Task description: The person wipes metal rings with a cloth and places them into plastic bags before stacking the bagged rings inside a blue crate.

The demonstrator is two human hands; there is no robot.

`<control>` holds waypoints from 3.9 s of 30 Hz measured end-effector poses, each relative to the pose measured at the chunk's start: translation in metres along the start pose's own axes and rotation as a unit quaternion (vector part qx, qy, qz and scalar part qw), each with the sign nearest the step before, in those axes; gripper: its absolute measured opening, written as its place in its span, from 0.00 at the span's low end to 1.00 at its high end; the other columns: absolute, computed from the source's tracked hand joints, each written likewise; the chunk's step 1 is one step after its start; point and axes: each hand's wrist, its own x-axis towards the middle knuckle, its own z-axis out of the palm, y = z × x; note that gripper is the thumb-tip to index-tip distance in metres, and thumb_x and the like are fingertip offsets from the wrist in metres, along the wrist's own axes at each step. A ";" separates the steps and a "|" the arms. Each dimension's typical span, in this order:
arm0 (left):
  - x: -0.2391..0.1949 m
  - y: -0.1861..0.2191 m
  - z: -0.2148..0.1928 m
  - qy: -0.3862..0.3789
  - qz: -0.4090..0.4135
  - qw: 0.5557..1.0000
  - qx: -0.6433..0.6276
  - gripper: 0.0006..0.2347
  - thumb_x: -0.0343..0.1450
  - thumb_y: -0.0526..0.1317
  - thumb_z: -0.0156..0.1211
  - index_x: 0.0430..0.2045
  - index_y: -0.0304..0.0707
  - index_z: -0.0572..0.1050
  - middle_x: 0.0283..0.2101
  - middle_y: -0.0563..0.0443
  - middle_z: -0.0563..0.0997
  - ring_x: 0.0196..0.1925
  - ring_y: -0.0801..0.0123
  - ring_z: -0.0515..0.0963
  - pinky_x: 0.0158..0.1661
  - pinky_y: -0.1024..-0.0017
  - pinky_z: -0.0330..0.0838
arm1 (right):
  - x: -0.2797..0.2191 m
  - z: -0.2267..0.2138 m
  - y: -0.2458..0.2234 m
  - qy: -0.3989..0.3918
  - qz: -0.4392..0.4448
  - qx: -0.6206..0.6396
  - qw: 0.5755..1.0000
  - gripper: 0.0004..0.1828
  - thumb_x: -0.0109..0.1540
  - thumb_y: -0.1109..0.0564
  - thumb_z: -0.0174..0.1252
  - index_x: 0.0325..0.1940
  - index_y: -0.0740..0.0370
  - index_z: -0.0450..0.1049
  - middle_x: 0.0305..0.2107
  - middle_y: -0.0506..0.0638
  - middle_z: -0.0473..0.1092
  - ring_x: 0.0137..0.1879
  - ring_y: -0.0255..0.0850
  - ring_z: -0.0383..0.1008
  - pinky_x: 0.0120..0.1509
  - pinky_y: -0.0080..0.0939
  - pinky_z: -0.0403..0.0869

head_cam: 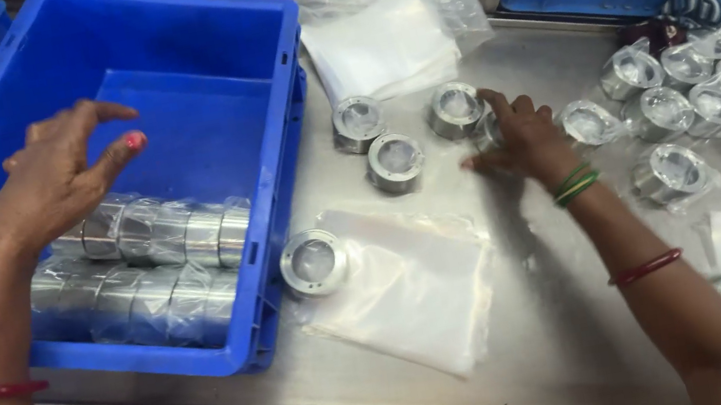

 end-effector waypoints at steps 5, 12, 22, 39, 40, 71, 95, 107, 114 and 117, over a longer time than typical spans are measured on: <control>-0.020 0.072 -0.003 0.092 0.028 0.992 -0.085 0.20 0.71 0.57 0.60 0.52 0.50 0.77 0.53 0.49 0.80 0.52 0.48 0.73 0.52 0.52 0.71 | 0.027 -0.007 0.034 0.044 0.093 0.129 0.986 0.49 0.39 0.32 0.76 0.58 0.59 0.75 0.50 0.60 0.76 0.54 0.51 0.77 0.57 0.46 0.76; -0.011 0.182 0.004 0.099 0.241 0.965 -0.004 0.16 0.69 0.52 0.63 0.47 0.47 0.78 0.57 0.47 0.76 0.66 0.49 0.65 0.62 0.50 0.57 | 0.077 -0.018 -0.003 0.124 0.020 0.203 0.971 0.45 0.42 0.37 0.77 0.57 0.59 0.74 0.50 0.60 0.73 0.52 0.51 0.76 0.51 0.47 0.78; 0.047 0.263 0.137 -0.028 0.157 0.945 -0.285 0.27 0.68 0.57 0.63 0.54 0.38 0.69 0.53 0.38 0.77 0.60 0.52 0.76 0.58 0.53 0.70 | 0.028 0.009 -0.026 0.217 -0.096 0.158 0.959 0.43 0.40 0.52 0.81 0.57 0.54 0.73 0.45 0.59 0.71 0.53 0.56 0.74 0.55 0.52 0.76; 0.003 0.107 0.033 0.212 -0.087 0.645 -0.729 0.19 0.57 0.38 0.64 0.37 0.24 0.73 0.31 0.43 0.80 0.27 0.67 0.81 0.28 0.70 0.80 | 0.018 -0.093 -0.300 -0.156 -0.284 0.655 0.683 0.32 0.61 0.48 0.64 0.67 0.49 0.63 0.50 0.48 0.74 0.55 0.41 0.76 0.53 0.47 0.76; -0.003 0.083 0.029 0.211 -0.084 0.649 -0.726 0.16 0.57 0.37 0.64 0.35 0.24 0.73 0.31 0.41 0.81 0.27 0.65 0.83 0.28 0.69 0.81 | 0.033 -0.081 -0.318 -0.236 -0.245 0.681 0.648 0.27 0.62 0.48 0.60 0.64 0.54 0.65 0.51 0.49 0.73 0.56 0.41 0.76 0.57 0.52 0.76; 0.042 -0.091 0.016 -0.244 -0.153 0.957 -0.021 0.34 0.71 0.71 0.29 0.51 0.54 0.81 0.66 0.48 0.75 0.68 0.49 0.71 0.68 0.50 0.60 | 0.043 -0.035 -0.345 -0.061 -0.236 -0.092 0.966 0.34 0.67 0.28 0.37 0.46 0.49 0.82 0.24 0.56 0.78 0.33 0.49 0.81 0.40 0.49 0.79; 0.006 0.116 0.019 0.158 0.082 0.975 -0.135 0.10 0.78 0.44 0.58 0.48 0.42 0.79 0.35 0.47 0.85 0.35 0.61 0.86 0.37 0.59 0.77 | -0.041 -0.052 0.111 0.081 0.144 0.016 0.986 0.32 0.59 0.36 0.67 0.60 0.55 0.78 0.46 0.61 0.77 0.52 0.55 0.78 0.57 0.54 0.75; 0.099 0.272 0.188 -0.201 0.040 0.971 0.119 0.38 0.63 0.62 0.69 0.62 0.39 0.61 0.57 0.29 0.65 0.57 0.32 0.69 0.50 0.45 0.73 | -0.123 -0.005 0.160 0.026 0.238 0.019 0.971 0.52 0.40 0.35 0.80 0.64 0.52 0.72 0.50 0.65 0.73 0.54 0.62 0.75 0.57 0.57 0.74; 0.094 0.266 0.209 -0.094 0.021 0.995 -0.008 0.30 0.55 0.37 0.76 0.50 0.50 0.67 0.60 0.34 0.59 0.60 0.30 0.61 0.44 0.46 0.77 | -0.094 -0.053 0.141 0.023 0.256 0.208 0.944 0.43 0.42 0.43 0.78 0.58 0.56 0.73 0.43 0.61 0.78 0.45 0.54 0.83 0.47 0.53 0.81; 0.089 0.263 0.202 -0.139 0.050 0.989 -0.018 0.28 0.55 0.39 0.77 0.47 0.51 0.67 0.56 0.35 0.63 0.61 0.31 0.62 0.46 0.41 0.73 | -0.063 -0.060 0.127 0.047 0.228 0.227 0.946 0.43 0.44 0.42 0.76 0.60 0.54 0.71 0.41 0.62 0.79 0.44 0.53 0.83 0.46 0.52 0.80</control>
